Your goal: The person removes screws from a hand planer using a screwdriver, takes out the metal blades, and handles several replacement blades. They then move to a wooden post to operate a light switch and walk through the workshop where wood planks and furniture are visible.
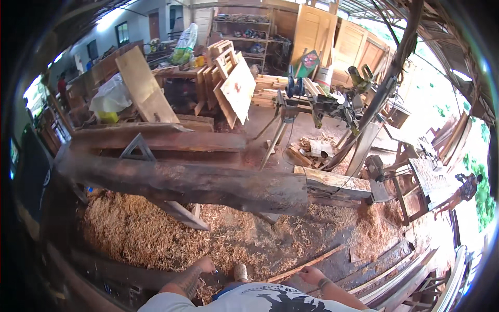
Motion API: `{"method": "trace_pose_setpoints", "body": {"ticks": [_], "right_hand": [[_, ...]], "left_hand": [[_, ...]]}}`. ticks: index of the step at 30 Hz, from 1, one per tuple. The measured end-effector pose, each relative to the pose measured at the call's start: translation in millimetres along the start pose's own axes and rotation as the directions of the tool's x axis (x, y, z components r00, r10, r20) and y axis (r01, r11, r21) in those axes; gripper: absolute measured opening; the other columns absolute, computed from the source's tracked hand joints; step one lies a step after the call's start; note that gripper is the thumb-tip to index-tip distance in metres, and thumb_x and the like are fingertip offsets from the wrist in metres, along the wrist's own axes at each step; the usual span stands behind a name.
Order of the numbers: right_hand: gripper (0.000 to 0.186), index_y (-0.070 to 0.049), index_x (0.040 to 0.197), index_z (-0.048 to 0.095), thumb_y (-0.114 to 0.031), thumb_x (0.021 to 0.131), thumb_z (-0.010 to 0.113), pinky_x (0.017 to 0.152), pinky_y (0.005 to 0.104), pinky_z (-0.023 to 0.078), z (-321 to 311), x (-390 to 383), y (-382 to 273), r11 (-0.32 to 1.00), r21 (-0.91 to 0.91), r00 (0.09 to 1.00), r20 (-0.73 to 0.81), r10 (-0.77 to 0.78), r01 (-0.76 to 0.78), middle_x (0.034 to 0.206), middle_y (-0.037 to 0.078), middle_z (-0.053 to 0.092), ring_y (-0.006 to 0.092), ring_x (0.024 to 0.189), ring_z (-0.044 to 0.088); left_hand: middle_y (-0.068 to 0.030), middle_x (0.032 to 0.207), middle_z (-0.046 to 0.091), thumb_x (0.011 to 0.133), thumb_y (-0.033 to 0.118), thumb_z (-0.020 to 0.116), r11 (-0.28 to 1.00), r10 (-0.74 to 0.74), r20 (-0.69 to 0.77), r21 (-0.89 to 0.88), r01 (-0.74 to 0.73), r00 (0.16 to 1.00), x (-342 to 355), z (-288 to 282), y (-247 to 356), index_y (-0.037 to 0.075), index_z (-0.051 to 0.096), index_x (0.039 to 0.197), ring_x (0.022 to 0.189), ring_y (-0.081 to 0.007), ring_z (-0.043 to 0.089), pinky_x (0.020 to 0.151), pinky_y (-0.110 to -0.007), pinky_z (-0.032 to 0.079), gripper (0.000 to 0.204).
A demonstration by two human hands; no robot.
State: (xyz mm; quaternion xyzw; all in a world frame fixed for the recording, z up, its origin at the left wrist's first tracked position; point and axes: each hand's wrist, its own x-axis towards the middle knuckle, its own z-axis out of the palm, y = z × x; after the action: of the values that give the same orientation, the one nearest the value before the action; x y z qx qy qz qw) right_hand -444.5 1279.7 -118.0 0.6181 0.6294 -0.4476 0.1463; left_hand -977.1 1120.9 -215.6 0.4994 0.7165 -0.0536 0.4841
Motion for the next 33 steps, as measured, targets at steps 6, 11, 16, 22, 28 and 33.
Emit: {"method": "trace_pose_setpoints", "body": {"ticks": [6, 11, 16, 22, 28, 33], "right_hand": [[0.053, -0.009, 0.118, 0.073, -0.055, 0.093, 0.07, 0.088, 0.0423, 0.058, -36.5, 18.4, 8.3, 0.921, -0.242, 0.952, 0.107, -0.288, 0.306, 0.106, 0.015, 0.077, 0.0316, 0.098, 0.075], [0.06, -0.01, 0.12, 0.074, -0.062, 0.09, 0.069, 0.1, 0.0434, 0.054, -61.2, 79.4, 114.8, 0.986, -0.162, 0.988, 0.157, 0.003, 0.022, 0.115, 0.018, 0.075, 0.0335, 0.112, 0.071], [0.067, -0.013, 0.131, 0.072, -0.065, 0.09, 0.065, 0.105, 0.0441, 0.051, -110.9, 123.5, 183.0, 0.935, -0.342, 0.973, 0.229, -0.017, 0.096, 0.129, 0.017, 0.072, 0.0345, 0.121, 0.067], [0.062, -0.01, 0.129, 0.072, -0.058, 0.089, 0.067, 0.098, 0.0437, 0.055, -224.5, 217.4, 182.8, 0.83, -0.424, 0.897, 0.4, -0.187, 0.362, 0.12, 0.017, 0.075, 0.0342, 0.114, 0.07], [0.05, -0.007, 0.111, 0.076, -0.054, 0.094, 0.067, 0.076, 0.0423, 0.06, -325.6, 275.4, 177.0, 0.975, -0.216, 0.989, 0.145, -0.014, 0.046, 0.094, 0.013, 0.078, 0.0278, 0.08, 0.077], [0.05, -0.01, 0.112, 0.077, -0.055, 0.091, 0.07, 0.087, 0.0438, 0.058, -352.3, 338.3, 180.7, 0.859, -0.45, 0.966, 0.193, -0.174, 0.245, 0.103, 0.015, 0.078, 0.0321, 0.096, 0.075]], "left_hand": [[-0.0076, 0.08, 0.076, 0.079, 0.032, 0.084, 0.993, -0.088, 0.154, -0.068, 0.1, 0.984, 35.6, -42.1, 38.0, 0.013, 0.083, 0.094, 0.065, -0.0169, 0.068, 0.06, -0.036, 0.054, 0.024], [-0.0071, 0.077, 0.075, 0.082, 0.03, 0.078, 0.998, -0.047, 0.233, -0.036, 0.057, 0.971, 57.8, -47.0, 58.3, 0.012, 0.083, 0.096, 0.062, -0.0181, 0.068, 0.057, -0.037, 0.056, 0.023], [-0.0061, 0.073, 0.074, 0.086, 0.023, 0.075, 0.982, -0.151, 0.259, -0.074, 0.176, 0.954, 82.9, -50.4, 98.0, 0.01, 0.082, 0.099, 0.06, -0.0153, 0.067, 0.055, -0.038, 0.054, 0.02], [-0.0025, 0.101, 0.08, 0.085, 0.019, 0.066, 0.842, 0.107, 0.212, 0.5, -0.202, 0.971, 115.8, -8.5, 121.7, 0.015, 0.082, 0.1, 0.088, -0.0277, 0.074, 0.077, -0.043, 0.059, 0.022], [-0.0089, 0.093, 0.076, 0.088, 0.029, 0.074, 0.991, -0.02, 0.017, -0.132, 0.022, 1.0, 99.7, -77.2, 344.1, 0.009, 0.076, 0.094, 0.086, -0.0286, 0.073, 0.075, -0.041, 0.057, 0.021], [-0.0111, 0.102, 0.075, 0.087, 0.03, 0.073, 0.968, 0.163, -0.093, -0.175, -0.177, 0.982, 103.3, -132.4, 436.9, 0.008, 0.073, 0.096, 0.099, -0.0288, 0.072, 0.09, -0.041, 0.054, 0.023]]}}
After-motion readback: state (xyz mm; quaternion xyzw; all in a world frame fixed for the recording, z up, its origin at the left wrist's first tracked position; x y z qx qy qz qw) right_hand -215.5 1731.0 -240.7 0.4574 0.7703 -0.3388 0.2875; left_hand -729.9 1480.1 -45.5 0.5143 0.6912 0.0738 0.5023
